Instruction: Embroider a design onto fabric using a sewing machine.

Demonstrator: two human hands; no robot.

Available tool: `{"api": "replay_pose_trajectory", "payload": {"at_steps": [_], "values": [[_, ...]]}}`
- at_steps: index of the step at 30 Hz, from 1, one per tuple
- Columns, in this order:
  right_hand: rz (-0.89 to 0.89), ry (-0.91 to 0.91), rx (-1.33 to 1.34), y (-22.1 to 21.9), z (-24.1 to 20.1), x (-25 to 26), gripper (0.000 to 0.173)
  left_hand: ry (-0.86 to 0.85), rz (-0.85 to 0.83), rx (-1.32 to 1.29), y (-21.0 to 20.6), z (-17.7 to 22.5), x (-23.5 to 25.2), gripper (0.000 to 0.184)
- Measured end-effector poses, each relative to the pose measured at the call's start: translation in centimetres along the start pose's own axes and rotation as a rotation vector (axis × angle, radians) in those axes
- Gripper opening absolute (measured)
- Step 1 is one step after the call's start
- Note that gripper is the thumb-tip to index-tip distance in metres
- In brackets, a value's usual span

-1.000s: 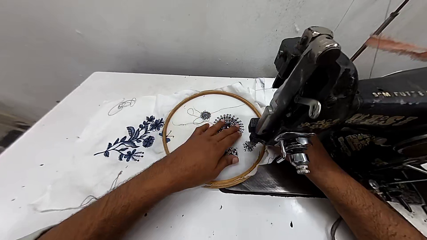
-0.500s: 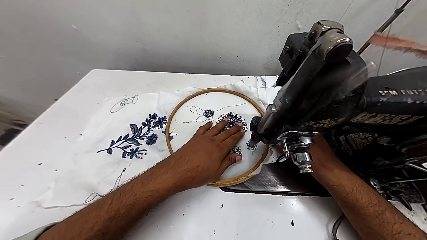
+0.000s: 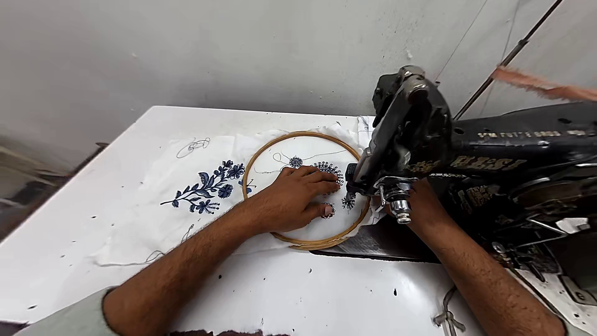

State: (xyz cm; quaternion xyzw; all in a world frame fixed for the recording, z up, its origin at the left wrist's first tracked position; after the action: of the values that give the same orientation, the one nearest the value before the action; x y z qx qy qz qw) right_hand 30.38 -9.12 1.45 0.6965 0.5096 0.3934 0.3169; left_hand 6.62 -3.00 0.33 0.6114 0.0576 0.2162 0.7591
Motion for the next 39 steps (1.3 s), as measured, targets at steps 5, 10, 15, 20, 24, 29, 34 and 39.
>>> {"api": "replay_pose_trajectory", "payload": {"at_steps": [5, 10, 15, 20, 24, 29, 34, 39], "values": [[-0.009, 0.047, -0.105, -0.2, -0.5, -2.4, 0.022, -0.014, 0.019, -0.049, 0.2, -1.0, 0.2, 0.04], [0.126, 0.147, -0.299, 4.5, 4.0, -8.7, 0.04, -0.017, 0.141, -0.005, -0.3, -0.9, 0.2, 0.031], [0.032, -0.13, -0.368, 7.7, 10.1, -12.5, 0.044, -0.074, 0.149, -0.03, -0.8, 1.1, 1.0, 0.028], [0.149, -0.055, -0.259, 6.3, 10.3, -14.1, 0.033, -0.122, 0.057, -0.095, 0.0, 0.7, 0.7, 0.02], [0.223, -0.006, -0.24, 5.1, 8.2, -13.0, 0.037, -0.095, 0.09, -0.113, 0.0, 0.9, 0.5, 0.019], [0.225, -0.018, -0.354, 3.6, 8.6, -10.9, 0.042, -0.055, 0.132, -0.006, -1.1, 2.4, 1.2, 0.015], [0.265, -0.007, -0.439, 3.5, 8.1, -10.4, 0.025, 0.076, 0.073, -0.195, -0.7, 2.2, 1.4, 0.013], [0.228, -0.045, -0.435, 4.4, 7.9, -11.3, 0.045, 0.183, 0.16, -0.546, 0.4, 0.8, 0.8, 0.018]]}}
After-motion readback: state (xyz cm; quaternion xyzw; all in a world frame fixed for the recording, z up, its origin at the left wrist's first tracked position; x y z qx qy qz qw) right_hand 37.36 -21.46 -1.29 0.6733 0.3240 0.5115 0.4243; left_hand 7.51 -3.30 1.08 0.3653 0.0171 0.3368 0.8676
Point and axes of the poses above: each hand's wrist, its own x-axis towards the middle knuckle, its own y-axis out of the back of the hand, z = x × y, the point moved 1 cm from there along x, towards the middle knuckle, and after that the axes turned 10 degrees about -y, right-handed, at the moved point
